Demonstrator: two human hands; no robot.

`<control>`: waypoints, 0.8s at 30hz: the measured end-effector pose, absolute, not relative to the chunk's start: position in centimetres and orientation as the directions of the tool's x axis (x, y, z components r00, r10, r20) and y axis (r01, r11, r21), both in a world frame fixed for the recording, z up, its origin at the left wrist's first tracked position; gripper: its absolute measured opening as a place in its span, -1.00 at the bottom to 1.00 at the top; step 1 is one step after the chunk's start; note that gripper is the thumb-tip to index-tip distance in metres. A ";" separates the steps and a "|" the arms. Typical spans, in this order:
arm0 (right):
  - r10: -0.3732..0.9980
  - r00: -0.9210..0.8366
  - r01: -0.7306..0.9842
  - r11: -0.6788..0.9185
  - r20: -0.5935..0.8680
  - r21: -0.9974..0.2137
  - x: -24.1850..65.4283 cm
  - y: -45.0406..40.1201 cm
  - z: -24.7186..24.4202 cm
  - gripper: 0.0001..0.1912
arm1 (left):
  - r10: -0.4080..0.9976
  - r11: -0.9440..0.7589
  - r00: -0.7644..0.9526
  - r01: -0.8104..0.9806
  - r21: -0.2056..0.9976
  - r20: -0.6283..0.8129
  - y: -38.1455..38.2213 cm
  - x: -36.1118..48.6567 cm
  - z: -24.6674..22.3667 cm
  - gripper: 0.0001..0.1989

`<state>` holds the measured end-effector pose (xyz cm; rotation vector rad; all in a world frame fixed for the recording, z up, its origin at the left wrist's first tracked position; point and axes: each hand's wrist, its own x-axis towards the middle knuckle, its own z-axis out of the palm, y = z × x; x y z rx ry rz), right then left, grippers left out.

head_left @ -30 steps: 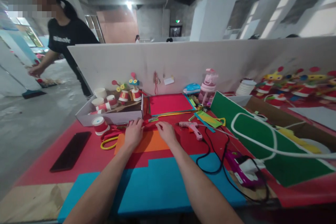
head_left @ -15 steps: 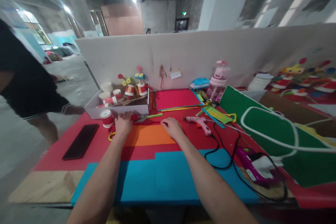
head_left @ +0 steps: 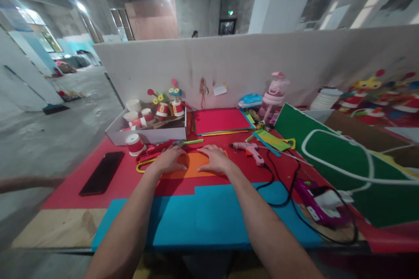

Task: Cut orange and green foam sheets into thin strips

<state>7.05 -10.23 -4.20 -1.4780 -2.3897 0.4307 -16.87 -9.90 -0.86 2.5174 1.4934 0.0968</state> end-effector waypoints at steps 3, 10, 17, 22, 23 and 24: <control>0.895 -0.435 0.806 0.434 0.093 -0.403 7.0 -10.1 -4.4 -0.09 | 0.891 -0.435 0.451 0.880 0.191 -0.045 -9.7 -17.0 -1.3 -0.45; 0.905 -0.421 0.821 0.408 0.058 -0.400 7.0 -10.1 -4.3 -0.06 | 0.903 -0.416 0.427 0.896 0.156 -0.045 -9.5 -17.0 -1.5 -0.50; 0.908 -0.415 0.828 0.401 0.052 -0.391 6.9 -10.4 -3.9 -0.06 | 0.911 -0.384 0.399 0.913 0.140 -0.101 -9.7 -16.7 -0.9 -0.47; 0.904 -0.421 0.827 0.418 0.078 -0.375 6.9 -10.3 -4.0 -0.07 | 0.912 -0.384 0.400 0.910 0.157 -0.093 -9.8 -16.7 -0.9 -0.44; 0.902 -0.423 0.826 0.422 0.085 -0.375 6.9 -10.3 -4.1 -0.07 | 0.912 -0.382 0.400 0.910 0.162 -0.092 -9.7 -16.7 -1.0 -0.43; 0.902 -0.423 0.824 0.424 0.090 -0.375 6.9 -10.2 -4.2 -0.07 | 0.911 -0.383 0.401 0.909 0.166 -0.091 -9.7 -16.7 -1.0 -0.43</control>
